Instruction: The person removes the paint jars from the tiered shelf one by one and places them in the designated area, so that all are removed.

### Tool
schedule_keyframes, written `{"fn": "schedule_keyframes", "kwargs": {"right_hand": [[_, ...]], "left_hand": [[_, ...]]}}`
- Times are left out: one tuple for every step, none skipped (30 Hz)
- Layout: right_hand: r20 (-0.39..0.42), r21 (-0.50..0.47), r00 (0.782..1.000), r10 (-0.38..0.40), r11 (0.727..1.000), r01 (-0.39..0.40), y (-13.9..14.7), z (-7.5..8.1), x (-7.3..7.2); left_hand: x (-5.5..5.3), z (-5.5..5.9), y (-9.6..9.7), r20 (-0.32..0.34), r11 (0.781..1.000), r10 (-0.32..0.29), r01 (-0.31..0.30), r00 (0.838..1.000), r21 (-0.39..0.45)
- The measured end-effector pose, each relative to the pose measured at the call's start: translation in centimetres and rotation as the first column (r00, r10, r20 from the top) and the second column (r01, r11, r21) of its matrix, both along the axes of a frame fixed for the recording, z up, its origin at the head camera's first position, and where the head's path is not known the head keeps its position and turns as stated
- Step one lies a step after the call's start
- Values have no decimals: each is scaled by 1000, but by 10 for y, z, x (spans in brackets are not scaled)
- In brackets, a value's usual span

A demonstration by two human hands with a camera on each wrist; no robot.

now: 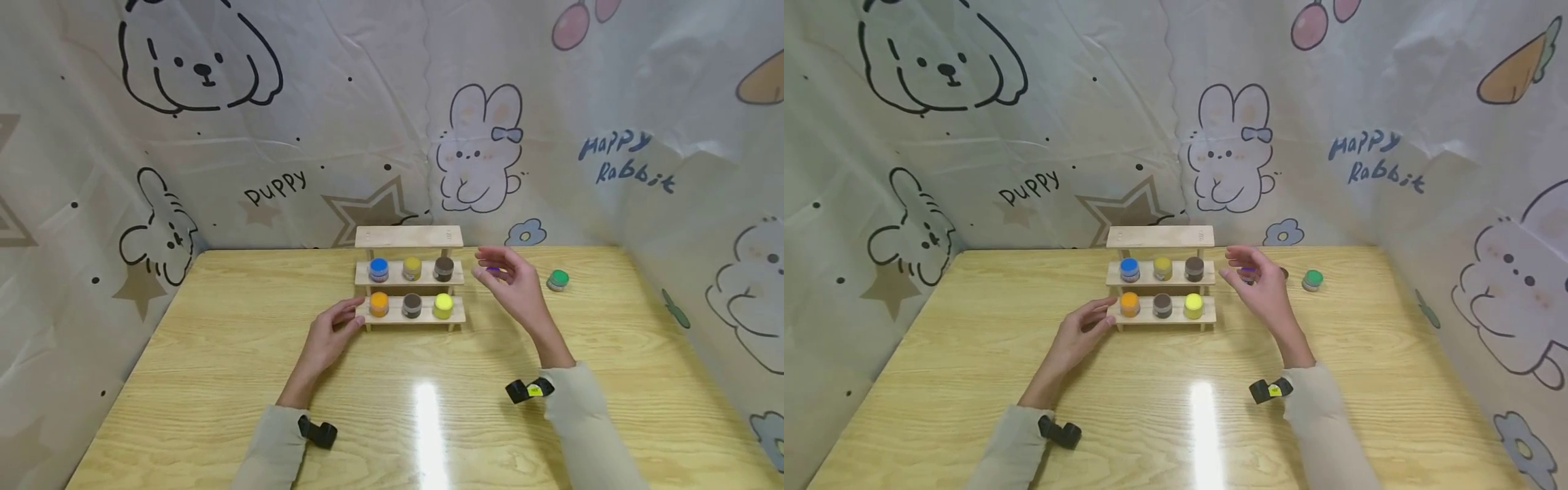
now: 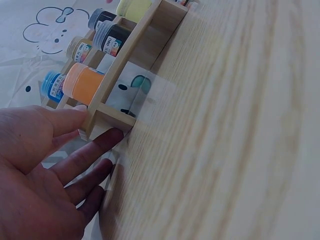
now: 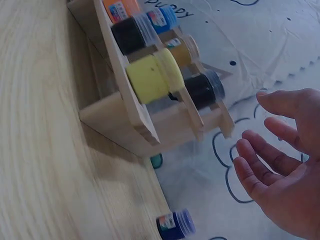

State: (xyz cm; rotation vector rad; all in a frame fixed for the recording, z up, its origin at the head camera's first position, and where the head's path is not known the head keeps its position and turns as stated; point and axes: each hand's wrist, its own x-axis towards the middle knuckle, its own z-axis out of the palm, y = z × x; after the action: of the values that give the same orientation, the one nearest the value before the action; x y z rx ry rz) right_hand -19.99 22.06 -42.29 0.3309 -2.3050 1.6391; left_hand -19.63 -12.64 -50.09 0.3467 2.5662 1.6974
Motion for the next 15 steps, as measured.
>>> {"fn": "schedule_keyframes", "kwargs": {"right_hand": [[5,2,1000,6,1000,-6,-2,-3,-3],[5,14,1000,12,1000,-12,-3,-8,-6],[2,28,1000,18,999,-18,-4,-12,-9],[4,23,1000,27,999,-27,-7,-15,-11],[5,15,999,36,999,-36,-9,-18,-14],[10,15,999,45,999,-46,-13,-17,-14],[15,17,999,50,999,-50,-17,-17,-15],[17,18,998,56,998,-56,-19,-17,-16],[23,14,998,59,998,-59,-22,-17,-17],[29,9,998,63,998,-64,-24,-18,-20],[31,22,998,63,998,-64,-26,-20,-22],[32,35,997,64,997,-65,-27,-22,-25],[34,48,997,63,997,-65,-28,-23,-27],[38,57,997,64,996,-67,-29,-24,-28],[42,68,997,64,995,-67,-29,-25,-30]], "left_hand": [[0,0,0,0,1000,1,-1,1000,0],[0,0,1,1,1000,4,-4,1000,0],[0,0,1,2,1000,6,-6,1000,1],[-1,0,1,3,1000,7,-7,1000,0],[-1,0,1,4,1000,9,-9,1000,-2],[-1,0,1,5,1000,9,-9,1000,-2],[-1,0,1,6,1000,10,-10,1000,-1],[-1,1,1,5,1000,9,-9,1000,1],[-2,0,1,4,1000,8,-8,1000,0],[-2,0,1,3,1000,9,-9,1000,-2],[-2,0,1,2,1000,11,-11,1000,-4],[-2,0,1,2,1000,12,-12,1000,-2],[-2,0,1,3,1000,12,-12,1000,-1],[-1,0,1,3,1000,11,-11,1000,0],[-1,0,2,5,1000,11,-11,1000,-1]]}}
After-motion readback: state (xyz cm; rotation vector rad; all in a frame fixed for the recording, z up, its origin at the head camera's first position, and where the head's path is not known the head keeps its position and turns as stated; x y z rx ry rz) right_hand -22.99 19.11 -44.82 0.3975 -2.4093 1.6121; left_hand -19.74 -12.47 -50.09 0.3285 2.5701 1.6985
